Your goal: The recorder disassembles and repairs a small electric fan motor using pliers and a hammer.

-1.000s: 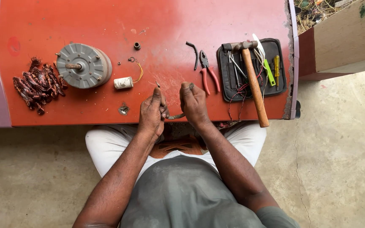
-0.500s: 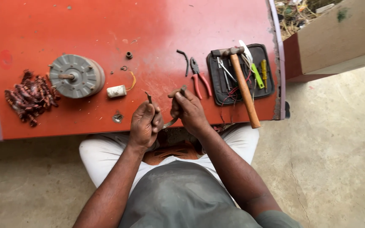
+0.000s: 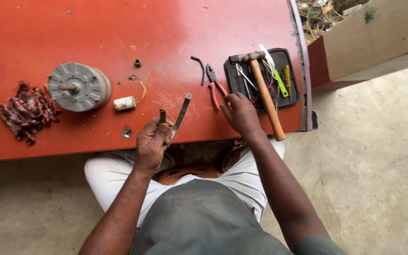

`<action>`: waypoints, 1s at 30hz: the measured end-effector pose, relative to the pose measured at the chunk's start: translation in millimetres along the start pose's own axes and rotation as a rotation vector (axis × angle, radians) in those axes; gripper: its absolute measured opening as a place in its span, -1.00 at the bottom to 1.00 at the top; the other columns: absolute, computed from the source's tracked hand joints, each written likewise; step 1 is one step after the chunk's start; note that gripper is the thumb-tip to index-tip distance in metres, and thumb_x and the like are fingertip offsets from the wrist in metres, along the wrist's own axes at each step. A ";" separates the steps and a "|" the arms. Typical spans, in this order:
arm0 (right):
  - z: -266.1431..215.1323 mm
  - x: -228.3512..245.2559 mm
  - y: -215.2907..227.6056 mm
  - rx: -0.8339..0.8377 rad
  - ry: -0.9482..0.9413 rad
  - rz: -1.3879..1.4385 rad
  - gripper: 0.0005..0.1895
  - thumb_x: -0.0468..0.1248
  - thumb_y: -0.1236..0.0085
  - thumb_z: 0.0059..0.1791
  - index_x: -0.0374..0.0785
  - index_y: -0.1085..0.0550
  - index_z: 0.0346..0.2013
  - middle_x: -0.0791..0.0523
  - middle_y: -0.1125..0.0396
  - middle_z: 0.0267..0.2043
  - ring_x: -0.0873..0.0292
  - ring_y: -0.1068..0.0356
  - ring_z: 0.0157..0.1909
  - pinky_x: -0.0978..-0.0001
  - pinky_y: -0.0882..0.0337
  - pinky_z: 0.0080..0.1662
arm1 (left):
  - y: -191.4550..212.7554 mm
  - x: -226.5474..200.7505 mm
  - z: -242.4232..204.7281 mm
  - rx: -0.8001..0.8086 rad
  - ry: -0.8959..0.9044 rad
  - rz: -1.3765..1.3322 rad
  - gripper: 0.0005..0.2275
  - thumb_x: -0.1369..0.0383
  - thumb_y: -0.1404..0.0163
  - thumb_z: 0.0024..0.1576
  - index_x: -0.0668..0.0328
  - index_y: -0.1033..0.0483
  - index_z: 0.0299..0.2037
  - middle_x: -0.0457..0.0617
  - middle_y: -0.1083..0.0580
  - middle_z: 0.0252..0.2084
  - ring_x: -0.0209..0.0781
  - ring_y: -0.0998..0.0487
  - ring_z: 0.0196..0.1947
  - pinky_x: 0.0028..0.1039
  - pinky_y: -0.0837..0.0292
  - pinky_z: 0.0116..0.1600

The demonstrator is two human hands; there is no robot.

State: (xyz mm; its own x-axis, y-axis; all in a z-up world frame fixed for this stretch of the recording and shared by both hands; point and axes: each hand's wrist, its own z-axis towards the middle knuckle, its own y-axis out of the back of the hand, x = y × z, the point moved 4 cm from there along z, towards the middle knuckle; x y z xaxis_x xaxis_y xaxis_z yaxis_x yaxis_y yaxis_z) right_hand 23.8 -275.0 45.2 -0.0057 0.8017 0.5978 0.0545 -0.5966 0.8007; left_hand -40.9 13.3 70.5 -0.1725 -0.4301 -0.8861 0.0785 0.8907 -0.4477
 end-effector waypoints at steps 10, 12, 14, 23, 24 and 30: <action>58.9 0.7 -48.6 0.168 -0.035 -0.447 -0.44 -0.34 -0.21 -0.08 -0.50 -0.29 0.16 -0.22 -0.27 0.09 -0.19 -0.36 0.04 0.03 -0.51 -0.04 | -2.2 -27.7 -8.1 0.026 -0.043 0.224 -0.75 0.17 0.07 0.36 0.17 -0.55 -0.05 -0.25 -0.30 -0.50 -0.50 -0.22 -0.53 -0.63 -0.14 -0.45; 55.0 -22.2 -50.0 0.287 -0.449 0.298 -0.52 -0.39 -0.01 -0.07 -0.37 -0.36 0.16 -0.12 -0.36 -0.19 -0.05 -0.39 -0.24 0.10 -0.38 -0.20 | -6.7 -33.9 -7.1 0.018 -0.090 0.226 -0.74 0.19 0.05 0.35 0.15 -0.53 0.08 -0.23 -0.36 -0.48 -0.50 -0.26 -0.52 -0.64 -0.21 -0.42; 6.2 -24.6 -49.5 0.373 -0.388 0.930 -0.46 -0.39 -0.07 -0.09 -0.42 -0.34 0.21 -0.10 -0.39 -0.11 -0.02 -0.46 -0.19 0.25 -0.39 -0.35 | -4.2 -38.1 -5.3 0.030 -0.118 0.260 -0.73 0.20 0.05 0.35 0.16 -0.50 0.13 -0.24 -0.36 -0.46 -0.49 -0.30 -0.48 -0.64 -0.24 -0.39; -128.3 135.1 16.9 1.181 -0.243 1.892 -0.01 -0.17 -0.37 -0.05 -0.41 -0.01 0.50 -0.21 -0.19 0.39 -0.26 -0.20 0.47 -0.02 -0.53 0.17 | 7.7 -16.5 5.0 0.154 -0.046 0.272 -0.76 0.31 -0.05 0.31 0.26 -0.59 0.08 -0.26 -0.40 -0.40 -0.50 -0.32 -0.41 -0.60 -0.31 -0.33; -128.6 145.1 19.3 1.251 -0.236 1.891 -0.02 -0.20 -0.33 -0.05 -0.41 0.01 0.50 -0.19 -0.17 0.42 -0.23 -0.16 0.51 -0.05 -0.52 0.19 | 7.8 -18.4 9.1 0.188 -0.029 0.267 -0.78 0.34 -0.08 0.31 0.27 -0.62 0.06 -0.24 -0.42 -0.40 -0.49 -0.35 -0.39 -0.60 -0.33 -0.31; -121.1 155.6 22.0 1.257 -0.166 1.915 -0.03 -0.37 -0.25 -0.10 -0.49 -0.01 0.52 -0.27 -0.25 0.29 -0.24 -0.31 0.39 -0.02 -0.59 0.09 | -4.5 -37.0 9.9 0.273 -0.089 0.368 -0.81 0.40 -0.08 0.28 0.28 -0.62 0.04 -0.04 -0.65 -0.14 -0.36 -0.61 -0.13 -0.52 -0.56 -0.04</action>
State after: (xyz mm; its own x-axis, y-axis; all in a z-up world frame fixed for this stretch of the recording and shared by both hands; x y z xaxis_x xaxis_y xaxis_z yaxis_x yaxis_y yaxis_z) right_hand -96.8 -167.9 160.7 0.8435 -0.4353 0.3148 0.2768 -0.1501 -0.9491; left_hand -25.2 23.7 104.1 -0.0011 -0.1146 -0.9934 0.3760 0.9205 -0.1066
